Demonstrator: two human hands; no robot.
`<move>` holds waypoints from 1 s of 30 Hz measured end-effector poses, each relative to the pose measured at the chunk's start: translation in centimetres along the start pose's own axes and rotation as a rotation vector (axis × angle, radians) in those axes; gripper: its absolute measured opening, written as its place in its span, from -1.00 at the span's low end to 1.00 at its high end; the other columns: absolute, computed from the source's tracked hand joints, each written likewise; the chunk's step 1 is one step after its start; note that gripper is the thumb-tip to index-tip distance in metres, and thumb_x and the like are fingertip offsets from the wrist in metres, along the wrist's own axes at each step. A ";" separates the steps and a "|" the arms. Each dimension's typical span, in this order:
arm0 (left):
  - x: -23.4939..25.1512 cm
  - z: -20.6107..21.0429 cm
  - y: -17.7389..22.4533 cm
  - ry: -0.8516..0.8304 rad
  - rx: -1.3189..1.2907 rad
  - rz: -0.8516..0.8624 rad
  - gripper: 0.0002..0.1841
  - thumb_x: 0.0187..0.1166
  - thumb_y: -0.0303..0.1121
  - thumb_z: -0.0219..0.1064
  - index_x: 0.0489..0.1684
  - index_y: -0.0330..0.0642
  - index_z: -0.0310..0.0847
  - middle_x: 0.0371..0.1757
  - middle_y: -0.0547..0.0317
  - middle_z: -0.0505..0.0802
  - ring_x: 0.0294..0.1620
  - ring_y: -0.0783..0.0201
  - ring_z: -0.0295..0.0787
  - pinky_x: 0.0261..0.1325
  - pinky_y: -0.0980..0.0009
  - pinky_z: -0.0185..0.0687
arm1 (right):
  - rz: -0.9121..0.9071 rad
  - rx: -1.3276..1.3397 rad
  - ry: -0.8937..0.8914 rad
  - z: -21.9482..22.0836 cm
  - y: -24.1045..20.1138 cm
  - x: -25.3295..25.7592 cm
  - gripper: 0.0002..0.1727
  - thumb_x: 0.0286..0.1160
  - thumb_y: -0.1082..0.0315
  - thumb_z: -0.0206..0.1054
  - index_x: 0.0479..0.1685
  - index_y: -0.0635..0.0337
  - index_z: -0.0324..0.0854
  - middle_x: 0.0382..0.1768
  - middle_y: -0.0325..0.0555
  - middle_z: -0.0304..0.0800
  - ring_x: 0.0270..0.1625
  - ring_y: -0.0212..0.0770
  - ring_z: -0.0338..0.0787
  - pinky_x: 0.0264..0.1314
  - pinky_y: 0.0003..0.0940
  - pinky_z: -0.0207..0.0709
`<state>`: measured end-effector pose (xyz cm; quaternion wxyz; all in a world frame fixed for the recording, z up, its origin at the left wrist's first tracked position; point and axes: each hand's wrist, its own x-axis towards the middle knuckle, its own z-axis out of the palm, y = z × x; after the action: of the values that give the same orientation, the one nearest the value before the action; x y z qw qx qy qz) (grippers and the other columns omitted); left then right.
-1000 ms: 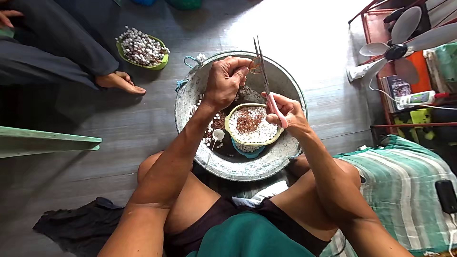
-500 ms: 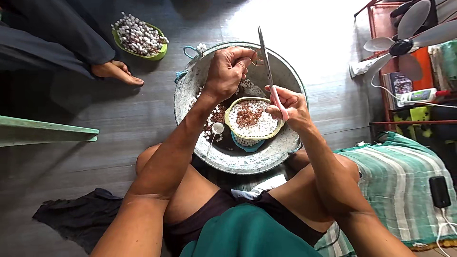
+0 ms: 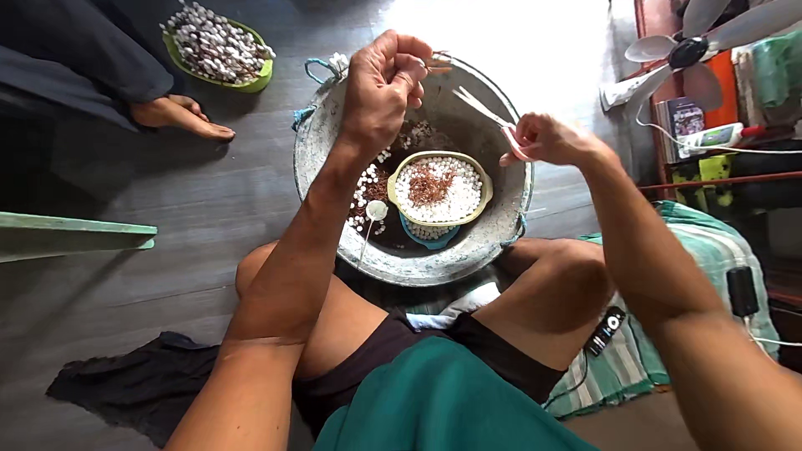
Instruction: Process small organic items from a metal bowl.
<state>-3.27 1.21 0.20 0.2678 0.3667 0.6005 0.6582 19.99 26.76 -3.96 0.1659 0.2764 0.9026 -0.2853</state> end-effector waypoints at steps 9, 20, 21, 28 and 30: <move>-0.3 -0.9 1.7 0.058 -0.178 -0.047 -0.85 0.67 -0.61 0.25 0.09 -0.36 0.60 -0.25 0.12 0.82 -0.38 0.31 0.80 -0.26 0.41 0.81 | 0.035 -0.823 -0.289 3.2 -1.0 13.1 -0.61 0.54 0.14 0.45 -0.28 0.41 0.77 -0.03 0.36 0.81 0.20 0.39 0.75 0.28 0.46 0.48; 0.2 -2.7 2.2 0.157 -0.191 -0.063 -0.84 0.63 -0.61 0.32 0.07 -0.36 0.61 -0.25 0.09 0.84 -0.40 0.31 0.80 -0.30 0.44 0.81 | -0.118 -0.934 -0.367 7.6 -2.6 20.2 -0.74 0.66 0.29 0.34 -0.07 0.37 0.77 0.07 0.30 0.81 0.23 0.35 0.77 0.21 0.39 0.57; 0.2 -2.7 2.3 0.156 -0.196 -0.058 -0.85 0.62 -0.62 0.32 0.07 -0.37 0.61 -0.25 0.09 0.84 -0.40 0.31 0.80 -0.31 0.45 0.80 | -0.146 -0.933 -0.338 7.7 -2.3 20.3 -0.76 0.69 0.35 0.28 -0.08 0.37 0.77 0.04 0.30 0.81 0.20 0.35 0.78 0.18 0.38 0.58; 0.1 -2.8 2.6 0.167 -0.214 -0.040 -0.87 0.61 -0.63 0.33 0.02 -0.36 0.64 -0.26 0.09 0.83 -0.43 0.33 0.77 -0.36 0.46 0.77 | -0.212 -0.969 -0.322 8.2 -0.3 20.6 -0.83 0.63 0.54 0.24 -0.16 0.37 0.77 -0.06 0.26 0.83 0.12 0.32 0.81 0.19 0.32 0.60; 0.0 -2.8 2.7 0.171 -0.214 -0.046 -0.88 0.61 -0.63 0.33 0.01 -0.35 0.64 -0.26 0.10 0.83 -0.43 0.33 0.77 -0.36 0.46 0.77 | -0.246 -0.974 -0.326 8.1 -0.1 20.6 -0.84 0.58 0.59 0.25 -0.17 0.37 0.78 -0.05 0.25 0.83 0.13 0.31 0.80 0.20 0.32 0.60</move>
<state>-5.34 -0.79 2.82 0.2684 0.2648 0.5558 0.7409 4.77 30.11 -19.65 0.3785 0.0116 0.9189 0.1106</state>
